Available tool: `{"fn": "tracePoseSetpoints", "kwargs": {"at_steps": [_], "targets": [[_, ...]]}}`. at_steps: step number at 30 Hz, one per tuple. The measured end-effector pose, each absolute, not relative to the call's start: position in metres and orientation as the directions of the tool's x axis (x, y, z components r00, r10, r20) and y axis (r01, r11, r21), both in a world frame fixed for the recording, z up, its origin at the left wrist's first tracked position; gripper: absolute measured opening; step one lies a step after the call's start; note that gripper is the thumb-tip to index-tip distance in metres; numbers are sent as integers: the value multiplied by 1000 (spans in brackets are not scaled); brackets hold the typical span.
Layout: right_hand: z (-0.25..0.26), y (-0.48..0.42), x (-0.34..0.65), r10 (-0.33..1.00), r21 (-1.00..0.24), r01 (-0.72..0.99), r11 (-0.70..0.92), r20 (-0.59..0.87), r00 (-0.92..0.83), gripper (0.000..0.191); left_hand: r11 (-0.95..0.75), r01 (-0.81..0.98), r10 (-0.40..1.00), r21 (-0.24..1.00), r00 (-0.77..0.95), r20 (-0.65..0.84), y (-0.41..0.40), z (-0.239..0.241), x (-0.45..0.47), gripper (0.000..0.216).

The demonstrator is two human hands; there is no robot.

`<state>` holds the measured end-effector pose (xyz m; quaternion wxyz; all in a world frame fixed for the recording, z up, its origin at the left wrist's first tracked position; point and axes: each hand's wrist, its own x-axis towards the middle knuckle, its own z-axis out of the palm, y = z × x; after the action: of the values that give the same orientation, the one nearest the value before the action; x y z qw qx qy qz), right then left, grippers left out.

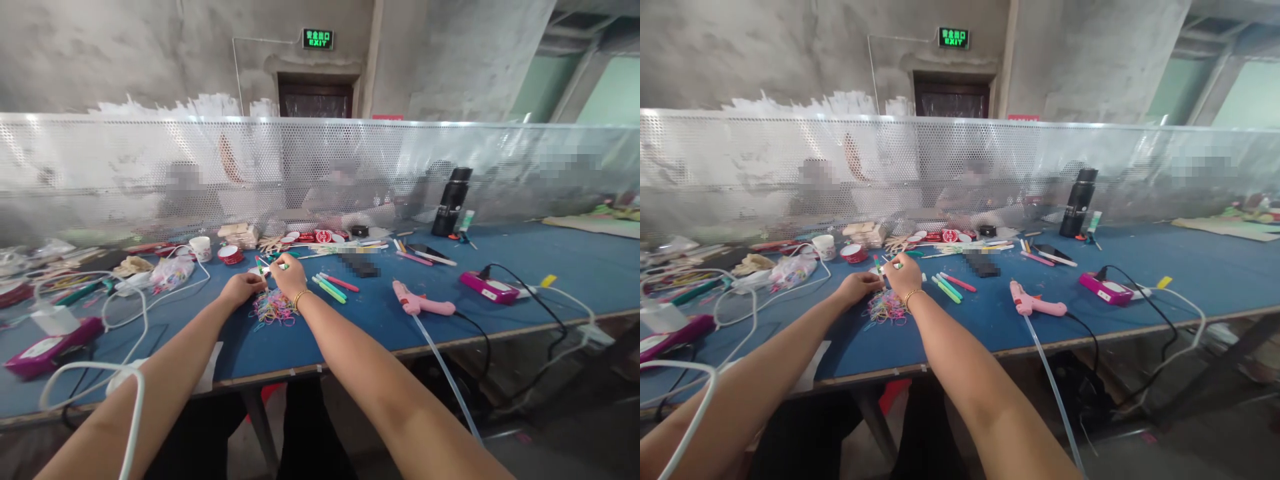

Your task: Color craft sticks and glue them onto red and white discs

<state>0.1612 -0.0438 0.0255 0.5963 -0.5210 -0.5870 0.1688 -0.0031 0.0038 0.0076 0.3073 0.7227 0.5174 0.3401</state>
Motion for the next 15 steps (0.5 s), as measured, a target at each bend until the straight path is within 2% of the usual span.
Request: {"fn": "tracePoseSetpoints", "kwargs": {"at_steps": [7, 15], "targets": [[26, -42, 160, 809, -818, 444, 366, 515, 283, 13, -276, 541, 956, 795, 237, 170, 5, 7, -4, 31], [26, -43, 158, 805, -805, 431, 407, 539, 247, 14, -271, 561, 959, 782, 224, 172, 9, 3, -7, 32]]}}
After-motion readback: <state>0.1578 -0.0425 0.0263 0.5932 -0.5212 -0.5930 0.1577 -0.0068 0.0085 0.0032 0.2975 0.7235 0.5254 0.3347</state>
